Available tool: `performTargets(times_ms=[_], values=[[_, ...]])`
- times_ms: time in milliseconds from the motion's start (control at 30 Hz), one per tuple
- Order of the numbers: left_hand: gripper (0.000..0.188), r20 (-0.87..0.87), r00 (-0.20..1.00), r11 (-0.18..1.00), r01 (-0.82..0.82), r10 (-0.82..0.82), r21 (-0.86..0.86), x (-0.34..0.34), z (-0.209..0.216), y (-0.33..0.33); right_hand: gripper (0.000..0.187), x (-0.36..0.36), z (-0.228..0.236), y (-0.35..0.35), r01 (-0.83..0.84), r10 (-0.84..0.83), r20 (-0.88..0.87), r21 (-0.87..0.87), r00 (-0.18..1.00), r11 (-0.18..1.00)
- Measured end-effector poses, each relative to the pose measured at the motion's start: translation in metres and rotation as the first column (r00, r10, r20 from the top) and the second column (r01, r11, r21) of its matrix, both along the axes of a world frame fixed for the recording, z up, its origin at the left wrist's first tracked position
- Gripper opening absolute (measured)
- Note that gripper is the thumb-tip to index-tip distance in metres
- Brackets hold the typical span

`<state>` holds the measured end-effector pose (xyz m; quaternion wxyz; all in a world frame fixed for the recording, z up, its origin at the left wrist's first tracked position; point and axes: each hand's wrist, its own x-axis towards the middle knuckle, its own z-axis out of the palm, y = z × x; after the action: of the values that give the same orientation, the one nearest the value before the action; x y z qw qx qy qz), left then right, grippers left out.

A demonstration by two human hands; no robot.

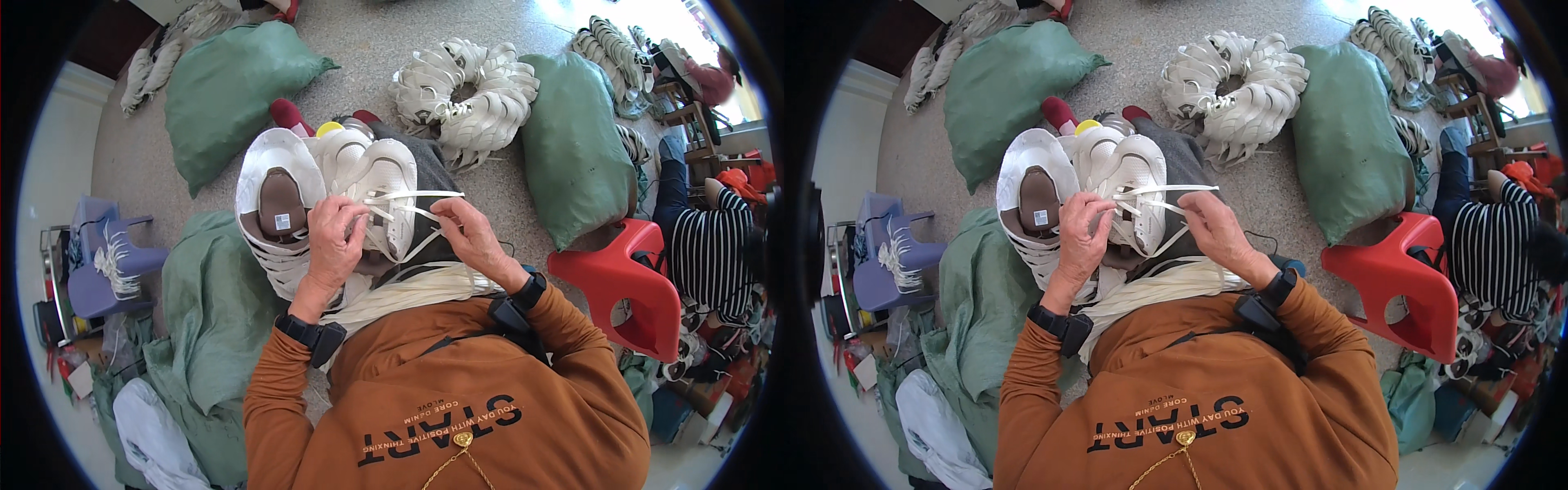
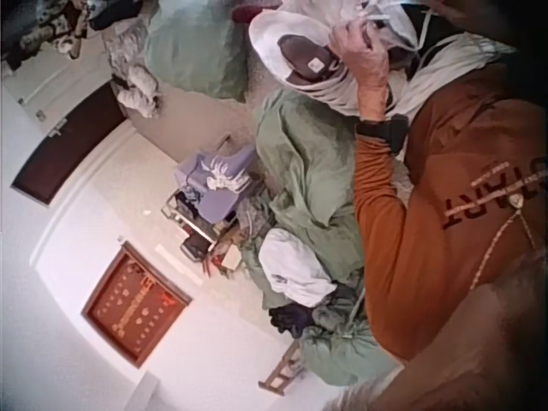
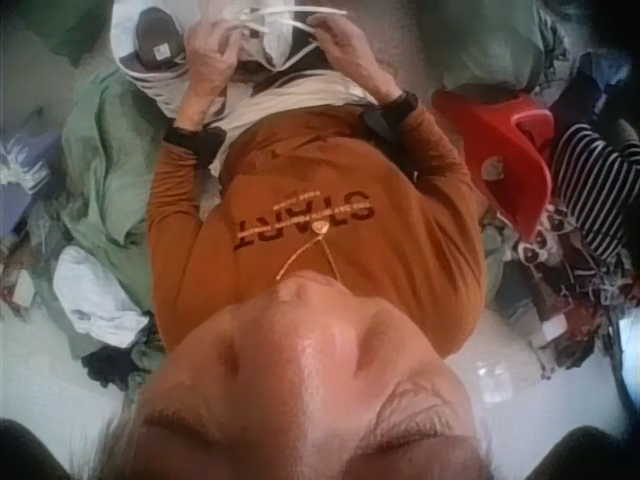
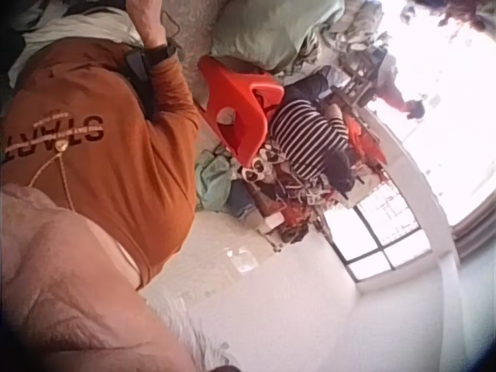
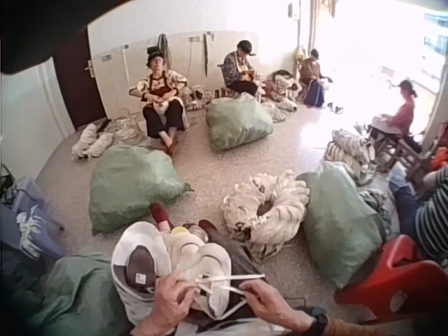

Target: The person threads a white shoelace through the eyelets of a white sneaker held in their lap. They pull the lace ends to tighten the lacing and adjust the fit across the shoe's tongue. The task is performed by hand without tools.

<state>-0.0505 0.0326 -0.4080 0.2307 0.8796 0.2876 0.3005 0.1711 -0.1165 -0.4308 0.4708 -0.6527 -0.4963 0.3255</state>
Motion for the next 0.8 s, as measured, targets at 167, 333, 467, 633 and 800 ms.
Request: performTargets(times_ms=[167,333,467,633,800], values=[[0.007,0.012,1.000,0.999,-0.016,0.016,-0.032,0.008,0.009,0.013,0.018,-0.017,0.014,0.027,-0.074,0.038,0.198,0.176,0.979,0.982],[0.008,0.067,0.994,0.993,-0.081,0.087,-0.091,0.000,0.015,0.015,0.011,-0.026,0.011,0.048,-0.122,0.095,0.246,0.096,0.965,0.988],[0.009,0.026,0.996,0.993,-0.081,0.084,-0.086,-0.014,0.012,0.004,0.008,-0.030,0.010,0.049,-0.092,0.076,0.196,0.074,0.978,0.993],[0.010,-0.021,0.998,0.997,-0.053,0.054,0.055,-0.011,0.008,-0.006,0.008,-0.032,0.000,0.046,-0.030,0.006,0.180,0.126,0.984,0.992],[0.011,-0.100,0.994,0.989,0.057,-0.043,0.138,0.018,-0.001,-0.002,0.007,-0.033,-0.006,0.044,0.027,-0.045,0.170,0.106,0.984,0.994]])
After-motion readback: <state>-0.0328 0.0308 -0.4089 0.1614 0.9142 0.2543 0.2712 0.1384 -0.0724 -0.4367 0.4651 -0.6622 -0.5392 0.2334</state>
